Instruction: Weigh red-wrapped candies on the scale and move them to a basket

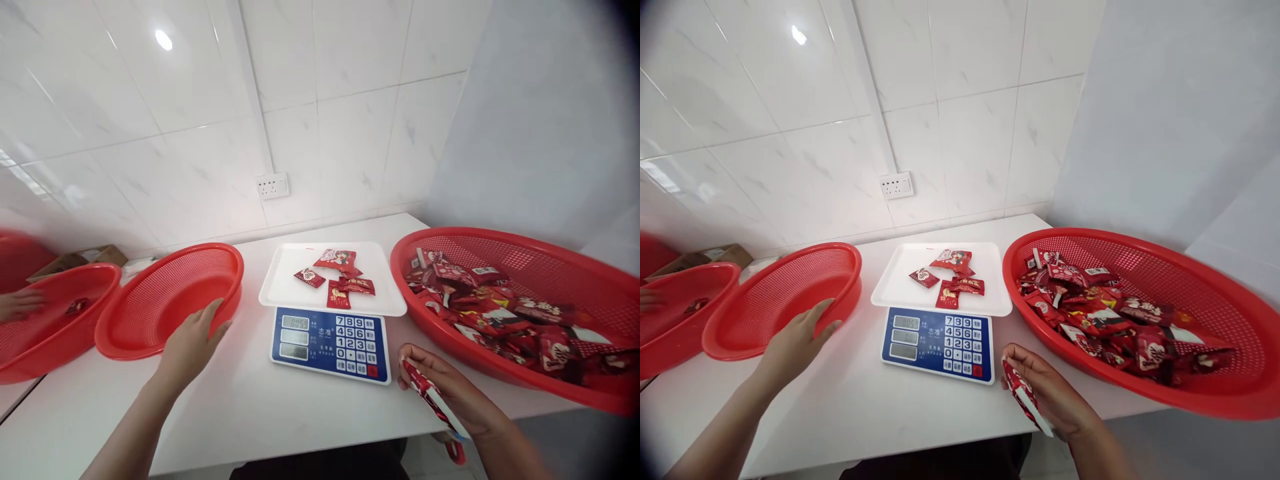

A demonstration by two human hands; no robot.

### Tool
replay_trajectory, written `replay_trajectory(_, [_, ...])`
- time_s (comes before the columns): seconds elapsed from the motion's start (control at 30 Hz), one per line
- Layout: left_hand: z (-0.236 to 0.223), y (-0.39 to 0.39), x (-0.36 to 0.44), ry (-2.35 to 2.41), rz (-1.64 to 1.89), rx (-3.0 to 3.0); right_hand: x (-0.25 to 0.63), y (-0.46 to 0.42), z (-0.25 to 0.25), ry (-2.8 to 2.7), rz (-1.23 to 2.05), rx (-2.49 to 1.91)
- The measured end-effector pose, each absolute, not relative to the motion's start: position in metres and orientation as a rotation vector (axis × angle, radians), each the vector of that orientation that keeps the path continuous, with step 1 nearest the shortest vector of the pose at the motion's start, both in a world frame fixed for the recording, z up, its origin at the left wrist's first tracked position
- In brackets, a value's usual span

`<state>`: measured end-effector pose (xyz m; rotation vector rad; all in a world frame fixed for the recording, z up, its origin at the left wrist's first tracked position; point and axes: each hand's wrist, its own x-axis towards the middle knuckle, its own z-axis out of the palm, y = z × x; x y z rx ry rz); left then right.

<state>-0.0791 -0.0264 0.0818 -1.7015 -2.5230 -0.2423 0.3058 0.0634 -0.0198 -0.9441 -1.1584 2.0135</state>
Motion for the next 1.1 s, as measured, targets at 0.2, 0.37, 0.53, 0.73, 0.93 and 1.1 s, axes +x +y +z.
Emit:
replay_trajectory(0.2, [0.103, 0.029, -0.021, -2.192, -0.436, -2.226, 0.307, 0.06, -0.023, -1.037, 2.025, -0.891])
replay_trajectory(0.37, [0.108, 0.097, 0.012, -1.789, -0.106, -2.704, 0.309, 0.061, -0.029, -0.938, 1.972, -0.889])
replay_trajectory(0.53, [0.104, 0.124, 0.015, -1.848, 0.012, -2.62, 0.308, 0.061, -0.028, -0.896, 1.949, -0.904])
replay_trajectory(0.73, [0.14, 0.085, -0.031, -2.138, -0.03, -2.108, 0.307, 0.06, -0.027, -0.894, 1.963, -0.931])
replay_trajectory(0.93, [0.145, 0.082, -0.039, -2.137, -0.051, -2.141, 0.307, 0.061, -0.03, -0.886, 1.94, -0.964])
replay_trajectory(1.1, [0.116, 0.134, 0.019, -1.817, 0.023, -2.575, 0.306, 0.062, -0.028, -0.844, 1.922, -0.983])
